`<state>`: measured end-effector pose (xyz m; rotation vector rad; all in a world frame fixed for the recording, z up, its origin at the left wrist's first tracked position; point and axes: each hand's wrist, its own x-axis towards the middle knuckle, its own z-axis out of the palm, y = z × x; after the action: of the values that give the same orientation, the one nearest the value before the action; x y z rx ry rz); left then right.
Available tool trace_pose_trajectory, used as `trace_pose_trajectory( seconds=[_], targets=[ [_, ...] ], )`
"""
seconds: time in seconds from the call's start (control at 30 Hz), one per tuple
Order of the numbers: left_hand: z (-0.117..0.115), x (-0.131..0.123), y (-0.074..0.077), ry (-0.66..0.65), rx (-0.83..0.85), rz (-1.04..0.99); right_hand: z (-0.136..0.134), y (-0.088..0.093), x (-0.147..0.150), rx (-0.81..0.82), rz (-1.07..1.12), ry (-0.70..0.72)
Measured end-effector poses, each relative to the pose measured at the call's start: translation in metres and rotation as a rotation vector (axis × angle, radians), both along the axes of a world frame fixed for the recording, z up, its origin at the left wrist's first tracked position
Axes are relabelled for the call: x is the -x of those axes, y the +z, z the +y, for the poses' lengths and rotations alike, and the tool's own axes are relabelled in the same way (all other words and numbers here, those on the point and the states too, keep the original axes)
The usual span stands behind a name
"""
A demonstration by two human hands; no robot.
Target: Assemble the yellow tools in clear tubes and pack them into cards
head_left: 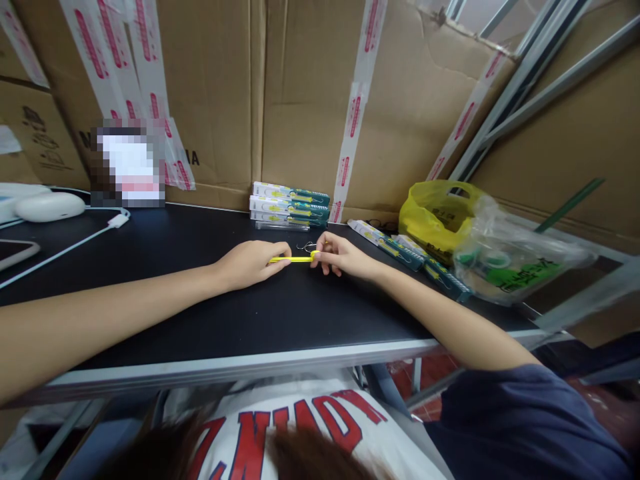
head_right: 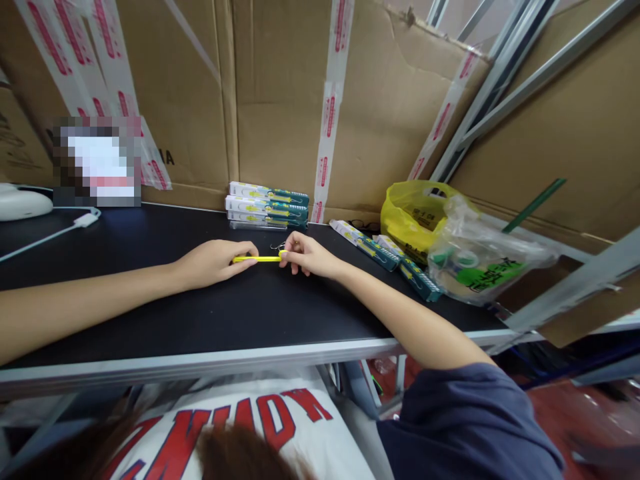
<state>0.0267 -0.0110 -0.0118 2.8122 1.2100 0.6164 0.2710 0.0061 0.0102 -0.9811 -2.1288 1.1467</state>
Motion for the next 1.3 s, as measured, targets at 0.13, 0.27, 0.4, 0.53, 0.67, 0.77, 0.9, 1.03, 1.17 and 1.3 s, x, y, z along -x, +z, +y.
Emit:
trace_pose_trajectory(
  seconds=[0.13, 0.27, 0.4, 0.53, 0.67, 0.77, 0.9, 1.03, 1.17, 1.3],
  targets=[
    [-0.0013, -0.0005, 0.0006, 0.012, 0.004, -0.014, -0.0014, -0.0012, 0.0016, 0.029, 0.07, 0.013],
    [-0.0019, -0.0006, -0.0001, 0.008, -0.019, -0.027, -0.0011, -0.0038, 0.002, 0.037, 0.114, -0.014],
    [-0.0027, -0.0001, -0.0005, 0.012, -0.03, -0.034, -0.0017, -0.0048, 0.0027, 0.082, 0.149, 0.018],
    [-0.004, -0.0004, 0.0001, 0.008, -0.045, -0.047, -0.0036, -0.0034, 0.0038, 0.095, 0.164, 0.018],
    [-0.0038, -0.0007, -0.0004, -0.001, -0.054, -0.054, -0.0037, -0.0031, 0.0042, 0.107, 0.169, 0.016],
    [-0.0028, -0.0007, -0.0011, 0.001, -0.054, -0.059, -0.0034, -0.0032, 0.0036, 0.1, 0.162, 0.029],
    [-0.0017, -0.0001, -0.0018, -0.003, -0.034, -0.064, -0.0055, -0.001, 0.0028, 0.112, 0.166, 0.039],
    [-0.0014, 0.0005, -0.0018, -0.008, -0.034, -0.075, -0.0063, 0.0001, 0.0024, 0.108, 0.129, 0.055],
    [-0.002, 0.0, -0.0009, -0.006, -0.031, -0.065, -0.004, -0.0027, 0.0021, 0.094, 0.106, 0.079],
    [-0.0034, -0.001, 0.0, -0.024, -0.029, -0.045, -0.0049, -0.0049, 0.0044, 0.051, 0.072, 0.101]
  ],
)
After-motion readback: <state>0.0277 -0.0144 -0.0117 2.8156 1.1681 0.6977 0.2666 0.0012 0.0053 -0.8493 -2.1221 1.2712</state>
